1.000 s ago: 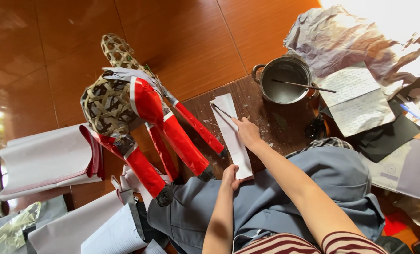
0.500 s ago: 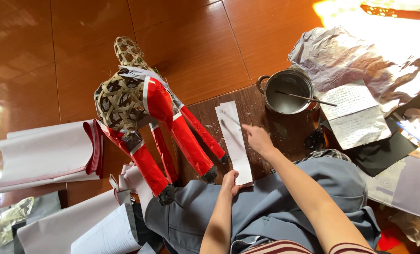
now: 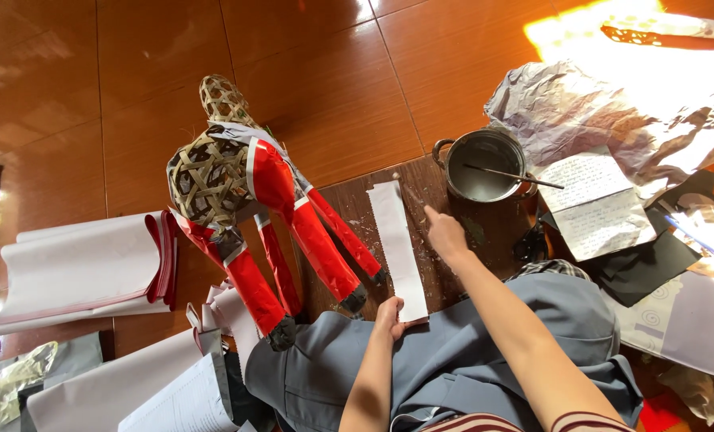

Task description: Cutting red paper strips and gluing them onto a wicker giraffe frame to decorate it.

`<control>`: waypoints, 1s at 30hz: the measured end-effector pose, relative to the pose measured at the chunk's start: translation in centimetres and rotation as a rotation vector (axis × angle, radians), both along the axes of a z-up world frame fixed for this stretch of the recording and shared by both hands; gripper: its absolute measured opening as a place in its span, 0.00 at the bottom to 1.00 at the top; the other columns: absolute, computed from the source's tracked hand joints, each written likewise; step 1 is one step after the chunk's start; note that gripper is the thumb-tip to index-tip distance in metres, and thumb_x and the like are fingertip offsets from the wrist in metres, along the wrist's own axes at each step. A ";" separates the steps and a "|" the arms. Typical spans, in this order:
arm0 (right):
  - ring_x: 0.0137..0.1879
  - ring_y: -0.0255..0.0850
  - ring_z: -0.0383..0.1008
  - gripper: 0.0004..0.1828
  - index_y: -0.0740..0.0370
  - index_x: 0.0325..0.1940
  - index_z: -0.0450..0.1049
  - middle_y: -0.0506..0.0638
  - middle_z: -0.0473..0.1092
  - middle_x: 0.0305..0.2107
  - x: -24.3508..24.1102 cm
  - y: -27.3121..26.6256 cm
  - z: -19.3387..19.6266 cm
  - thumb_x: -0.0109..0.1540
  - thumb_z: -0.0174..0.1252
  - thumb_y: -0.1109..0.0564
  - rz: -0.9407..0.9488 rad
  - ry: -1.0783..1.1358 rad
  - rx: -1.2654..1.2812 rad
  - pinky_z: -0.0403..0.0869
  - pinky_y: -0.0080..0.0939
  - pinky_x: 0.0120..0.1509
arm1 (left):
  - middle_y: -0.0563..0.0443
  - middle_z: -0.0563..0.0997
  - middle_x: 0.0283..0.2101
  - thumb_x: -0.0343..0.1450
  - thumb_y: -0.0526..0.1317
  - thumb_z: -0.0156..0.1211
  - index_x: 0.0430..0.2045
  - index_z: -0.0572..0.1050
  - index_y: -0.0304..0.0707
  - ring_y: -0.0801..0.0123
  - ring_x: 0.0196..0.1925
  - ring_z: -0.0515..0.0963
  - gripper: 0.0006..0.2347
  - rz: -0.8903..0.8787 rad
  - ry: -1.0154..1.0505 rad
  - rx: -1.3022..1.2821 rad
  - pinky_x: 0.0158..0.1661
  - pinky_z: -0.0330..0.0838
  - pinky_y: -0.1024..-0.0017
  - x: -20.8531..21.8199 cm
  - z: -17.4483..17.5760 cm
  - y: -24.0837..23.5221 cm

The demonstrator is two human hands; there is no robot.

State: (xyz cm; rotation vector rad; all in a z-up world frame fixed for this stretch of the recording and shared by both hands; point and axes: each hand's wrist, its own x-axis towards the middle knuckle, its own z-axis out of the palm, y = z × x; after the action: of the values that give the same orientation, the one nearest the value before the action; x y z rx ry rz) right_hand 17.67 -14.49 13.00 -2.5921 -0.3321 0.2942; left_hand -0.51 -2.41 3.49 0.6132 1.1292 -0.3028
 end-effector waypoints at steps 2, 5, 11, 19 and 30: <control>0.47 0.60 0.75 0.29 0.54 0.65 0.67 0.65 0.74 0.39 -0.2 -2.3 1.8 0.61 0.41 0.65 -0.062 -0.045 0.109 0.74 0.60 0.52 | 0.16 0.69 0.50 0.60 0.26 0.52 0.59 0.58 0.18 0.24 0.51 0.72 0.29 0.003 -0.008 -0.009 0.41 0.68 0.28 -0.4 -2.2 0.4; 0.49 0.59 0.75 0.24 0.49 0.63 0.69 0.61 0.74 0.41 0.1 -7.5 3.0 0.64 0.42 0.59 -0.198 -0.097 0.095 0.73 0.58 0.53 | 0.24 0.74 0.44 0.60 0.28 0.55 0.55 0.63 0.19 0.31 0.48 0.76 0.26 0.018 -0.028 -0.034 0.41 0.67 0.28 -0.1 -3.9 0.3; 0.55 0.50 0.70 0.19 0.44 0.56 0.74 0.52 0.71 0.47 -0.4 -12.8 6.1 0.60 0.56 0.47 -0.116 -0.375 -0.322 0.73 0.50 0.52 | 0.45 0.80 0.31 0.60 0.26 0.62 0.37 0.75 0.30 0.54 0.39 0.81 0.13 0.036 -0.213 -0.213 0.47 0.73 0.46 0.9 3.9 -0.7; 0.53 0.46 0.73 0.16 0.50 0.44 0.78 0.48 0.73 0.46 -10.7 -4.3 11.8 0.55 0.63 0.46 0.264 -0.323 0.366 0.73 0.44 0.55 | 0.39 0.82 0.41 0.65 0.29 0.69 0.43 0.76 0.37 0.54 0.42 0.83 0.14 0.195 -0.723 -0.297 0.46 0.77 0.57 5.7 8.4 -2.9; 0.48 0.44 0.70 0.13 0.60 0.27 0.71 0.48 0.73 0.39 -16.1 -0.8 16.0 0.57 0.60 0.49 0.174 -0.237 0.251 0.69 0.42 0.49 | 0.41 0.83 0.37 0.66 0.27 0.63 0.32 0.78 0.30 0.59 0.38 0.83 0.05 0.404 -0.795 -0.533 0.48 0.80 0.63 -0.1 15.8 -2.4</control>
State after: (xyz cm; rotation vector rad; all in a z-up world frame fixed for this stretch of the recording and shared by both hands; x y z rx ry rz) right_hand 1.55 -15.28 29.03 -2.3547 -0.6383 0.0020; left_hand -0.61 -4.79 19.31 -0.0040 0.3510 0.0101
